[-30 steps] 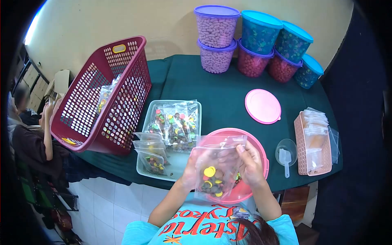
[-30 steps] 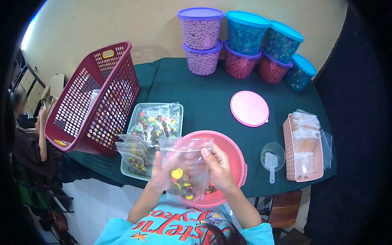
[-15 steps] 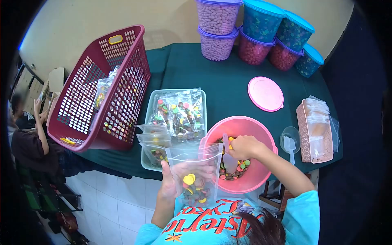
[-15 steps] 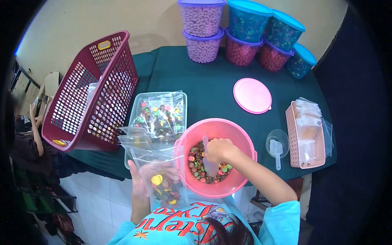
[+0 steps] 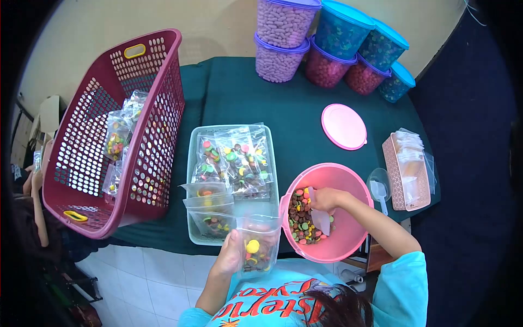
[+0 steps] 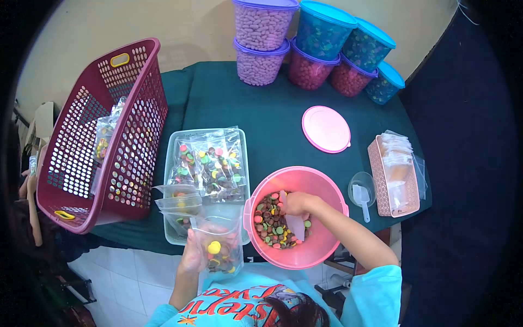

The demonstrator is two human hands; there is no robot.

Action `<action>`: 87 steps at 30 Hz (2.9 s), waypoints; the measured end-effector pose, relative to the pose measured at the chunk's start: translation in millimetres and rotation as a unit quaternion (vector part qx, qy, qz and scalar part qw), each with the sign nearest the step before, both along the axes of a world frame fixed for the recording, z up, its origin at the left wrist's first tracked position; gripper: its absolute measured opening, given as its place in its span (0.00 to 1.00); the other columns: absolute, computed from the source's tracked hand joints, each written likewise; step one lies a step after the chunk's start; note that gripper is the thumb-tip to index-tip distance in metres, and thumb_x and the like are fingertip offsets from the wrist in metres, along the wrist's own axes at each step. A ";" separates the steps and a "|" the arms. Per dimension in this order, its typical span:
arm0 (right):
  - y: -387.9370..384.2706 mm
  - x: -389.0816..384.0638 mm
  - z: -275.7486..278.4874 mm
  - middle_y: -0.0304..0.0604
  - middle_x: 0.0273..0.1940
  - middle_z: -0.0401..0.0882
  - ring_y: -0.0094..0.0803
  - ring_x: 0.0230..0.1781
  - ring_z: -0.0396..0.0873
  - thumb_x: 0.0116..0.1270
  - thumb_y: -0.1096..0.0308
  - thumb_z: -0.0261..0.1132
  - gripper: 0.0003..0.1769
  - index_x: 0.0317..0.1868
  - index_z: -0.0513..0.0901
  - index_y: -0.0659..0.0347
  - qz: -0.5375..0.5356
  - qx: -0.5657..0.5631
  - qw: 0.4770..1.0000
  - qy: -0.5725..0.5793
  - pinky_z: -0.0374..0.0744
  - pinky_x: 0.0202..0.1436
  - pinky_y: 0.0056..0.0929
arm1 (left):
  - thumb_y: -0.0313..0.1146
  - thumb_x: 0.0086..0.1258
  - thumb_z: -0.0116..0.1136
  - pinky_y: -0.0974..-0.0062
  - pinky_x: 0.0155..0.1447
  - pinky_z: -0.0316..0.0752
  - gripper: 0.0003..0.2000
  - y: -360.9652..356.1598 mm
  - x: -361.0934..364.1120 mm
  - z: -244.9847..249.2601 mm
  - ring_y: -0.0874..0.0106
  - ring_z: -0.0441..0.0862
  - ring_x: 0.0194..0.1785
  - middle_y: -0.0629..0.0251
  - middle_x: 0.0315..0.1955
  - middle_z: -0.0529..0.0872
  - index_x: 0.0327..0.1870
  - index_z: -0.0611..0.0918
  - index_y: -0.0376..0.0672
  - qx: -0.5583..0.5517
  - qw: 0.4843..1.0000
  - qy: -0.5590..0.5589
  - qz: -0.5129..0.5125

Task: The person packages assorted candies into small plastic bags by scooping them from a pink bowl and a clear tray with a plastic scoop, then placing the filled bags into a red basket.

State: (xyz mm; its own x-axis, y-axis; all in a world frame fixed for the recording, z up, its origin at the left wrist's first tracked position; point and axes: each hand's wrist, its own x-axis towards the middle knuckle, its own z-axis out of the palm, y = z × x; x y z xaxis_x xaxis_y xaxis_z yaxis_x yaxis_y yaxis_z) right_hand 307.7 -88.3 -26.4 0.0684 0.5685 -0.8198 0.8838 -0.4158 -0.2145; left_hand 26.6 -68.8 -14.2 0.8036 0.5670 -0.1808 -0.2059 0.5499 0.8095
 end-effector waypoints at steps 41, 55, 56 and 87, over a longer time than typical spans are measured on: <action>-5.8 3.5 39.9 0.50 0.28 0.79 0.39 0.31 0.79 0.52 0.63 0.58 0.11 0.29 0.80 0.63 0.227 0.107 0.967 -0.047 0.77 0.37 0.35 | 0.65 0.60 0.24 0.61 0.35 0.76 0.36 -41.7 10.5 -6.1 0.58 0.77 0.43 0.44 0.44 0.75 0.45 0.69 0.36 0.004 0.998 -0.052 0.031; -2.8 10.2 -13.3 0.48 0.35 0.79 0.40 0.37 0.77 0.48 0.59 0.63 0.19 0.40 0.78 0.57 0.238 0.033 0.971 -0.003 0.74 0.40 0.36 | 0.66 0.59 0.25 0.62 0.53 0.67 0.39 -54.5 28.2 -3.4 0.56 0.72 0.50 0.46 0.46 0.73 0.47 0.70 0.31 -0.030 0.994 -0.031 0.096; -6.9 8.4 -14.8 0.48 0.34 0.79 0.40 0.36 0.77 0.46 0.59 0.64 0.19 0.40 0.78 0.56 0.236 0.028 0.970 -0.038 0.74 0.40 0.35 | 0.66 0.60 0.23 0.61 0.52 0.69 0.39 -54.4 28.7 -4.6 0.55 0.74 0.48 0.45 0.45 0.73 0.46 0.71 0.31 -0.028 0.994 -0.027 0.104; -53.1 18.2 54.7 0.48 0.40 0.75 0.34 0.42 0.77 0.56 0.69 0.59 0.21 0.47 0.66 0.70 -0.283 0.153 0.890 0.322 0.78 0.42 0.30 | 0.62 0.63 0.23 0.58 0.52 0.69 0.35 -3.7 29.9 18.5 0.52 0.67 0.55 0.37 0.50 0.67 0.41 0.71 0.32 -0.087 0.994 -0.049 0.053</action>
